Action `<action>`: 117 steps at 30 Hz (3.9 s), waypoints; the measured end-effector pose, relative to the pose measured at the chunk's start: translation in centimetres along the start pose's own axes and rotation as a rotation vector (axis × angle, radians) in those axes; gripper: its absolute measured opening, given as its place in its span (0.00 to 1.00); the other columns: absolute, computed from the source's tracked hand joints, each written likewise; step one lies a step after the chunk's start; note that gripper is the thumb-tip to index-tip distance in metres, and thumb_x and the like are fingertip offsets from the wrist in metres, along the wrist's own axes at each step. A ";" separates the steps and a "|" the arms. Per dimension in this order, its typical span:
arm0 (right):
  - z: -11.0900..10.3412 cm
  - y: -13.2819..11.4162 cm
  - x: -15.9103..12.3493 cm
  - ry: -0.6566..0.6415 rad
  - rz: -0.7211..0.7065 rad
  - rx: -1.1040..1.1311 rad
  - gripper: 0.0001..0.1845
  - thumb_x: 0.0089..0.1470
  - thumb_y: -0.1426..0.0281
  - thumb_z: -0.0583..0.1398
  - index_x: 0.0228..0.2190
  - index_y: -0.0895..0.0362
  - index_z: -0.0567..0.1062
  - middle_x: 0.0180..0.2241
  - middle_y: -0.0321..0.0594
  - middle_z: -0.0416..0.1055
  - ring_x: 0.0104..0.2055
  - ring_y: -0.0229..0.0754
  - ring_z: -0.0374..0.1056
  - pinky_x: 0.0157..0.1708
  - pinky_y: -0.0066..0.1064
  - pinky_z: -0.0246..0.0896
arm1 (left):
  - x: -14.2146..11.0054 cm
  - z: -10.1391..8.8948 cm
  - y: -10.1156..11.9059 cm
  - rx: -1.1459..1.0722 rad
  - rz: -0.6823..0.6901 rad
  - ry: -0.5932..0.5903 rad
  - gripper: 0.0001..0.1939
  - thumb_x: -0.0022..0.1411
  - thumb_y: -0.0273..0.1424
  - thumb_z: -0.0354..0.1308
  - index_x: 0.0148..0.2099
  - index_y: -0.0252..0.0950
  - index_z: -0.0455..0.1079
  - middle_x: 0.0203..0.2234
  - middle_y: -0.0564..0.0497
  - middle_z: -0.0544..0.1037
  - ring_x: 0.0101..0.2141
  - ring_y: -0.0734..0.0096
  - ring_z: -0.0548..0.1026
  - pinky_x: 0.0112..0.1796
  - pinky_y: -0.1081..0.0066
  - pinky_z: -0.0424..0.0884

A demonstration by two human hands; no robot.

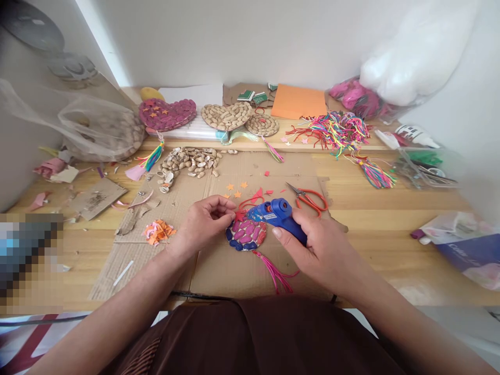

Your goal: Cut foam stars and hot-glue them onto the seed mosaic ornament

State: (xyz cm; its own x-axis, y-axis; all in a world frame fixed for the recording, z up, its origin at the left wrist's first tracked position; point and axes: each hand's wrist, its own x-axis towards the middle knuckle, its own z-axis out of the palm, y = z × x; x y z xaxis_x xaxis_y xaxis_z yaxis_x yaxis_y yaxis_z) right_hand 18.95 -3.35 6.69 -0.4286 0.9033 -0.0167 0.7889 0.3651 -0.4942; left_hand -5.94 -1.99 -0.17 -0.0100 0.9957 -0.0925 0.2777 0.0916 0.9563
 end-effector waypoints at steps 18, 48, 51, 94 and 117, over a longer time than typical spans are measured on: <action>-0.9 -1.2 1.0 -0.087 -0.009 -0.051 0.13 0.61 0.56 0.56 0.34 0.52 0.67 0.19 0.31 0.59 0.19 0.39 0.57 0.20 0.32 0.48 | 0.4 -0.1 -0.7 -0.135 0.022 0.096 0.09 0.53 0.29 0.63 0.39 0.35 0.74 0.31 0.50 0.80 0.30 0.72 0.77 0.34 0.72 0.73; -0.7 -1.3 1.8 -0.088 -0.067 -0.179 0.20 0.63 0.54 0.53 0.24 0.52 0.62 0.15 0.28 0.53 0.16 0.36 0.51 0.19 0.31 0.43 | 0.5 -0.4 -0.9 -0.122 0.037 0.058 0.04 0.52 0.29 0.62 0.32 0.37 0.70 0.26 0.53 0.77 0.27 0.74 0.74 0.29 0.74 0.70; -0.8 -1.4 1.8 -0.094 -0.077 -0.192 0.21 0.63 0.55 0.53 0.23 0.52 0.59 0.15 0.28 0.53 0.16 0.35 0.52 0.19 0.31 0.44 | 0.5 -0.4 -1.0 -0.109 0.052 0.062 0.03 0.53 0.29 0.61 0.32 0.37 0.70 0.27 0.53 0.77 0.26 0.74 0.74 0.29 0.73 0.70; -1.2 -1.6 2.6 -0.234 0.021 -0.189 0.27 0.61 0.48 0.50 0.19 0.53 0.58 0.17 0.33 0.56 0.20 0.37 0.53 0.21 0.31 0.45 | 0.5 -0.7 -0.9 -0.055 0.045 0.050 0.03 0.53 0.28 0.60 0.33 0.36 0.70 0.27 0.54 0.77 0.26 0.75 0.73 0.29 0.75 0.69; -1.2 -2.1 2.8 -0.240 0.012 -0.187 0.27 0.62 0.50 0.51 0.19 0.53 0.59 0.17 0.32 0.57 0.20 0.37 0.54 0.23 0.32 0.47 | 0.5 -0.8 -0.8 -0.049 0.039 0.044 0.03 0.53 0.28 0.60 0.32 0.37 0.70 0.27 0.54 0.77 0.26 0.75 0.73 0.29 0.75 0.69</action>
State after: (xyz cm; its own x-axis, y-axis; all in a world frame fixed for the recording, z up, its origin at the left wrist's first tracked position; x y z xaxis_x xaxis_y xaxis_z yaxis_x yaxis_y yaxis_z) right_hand 16.63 -1.27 8.76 -0.4930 0.8370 -0.2374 0.8525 0.4101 -0.3241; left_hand -6.92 -1.57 -0.82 -0.0423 0.9981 -0.0442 0.2312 0.0528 0.9715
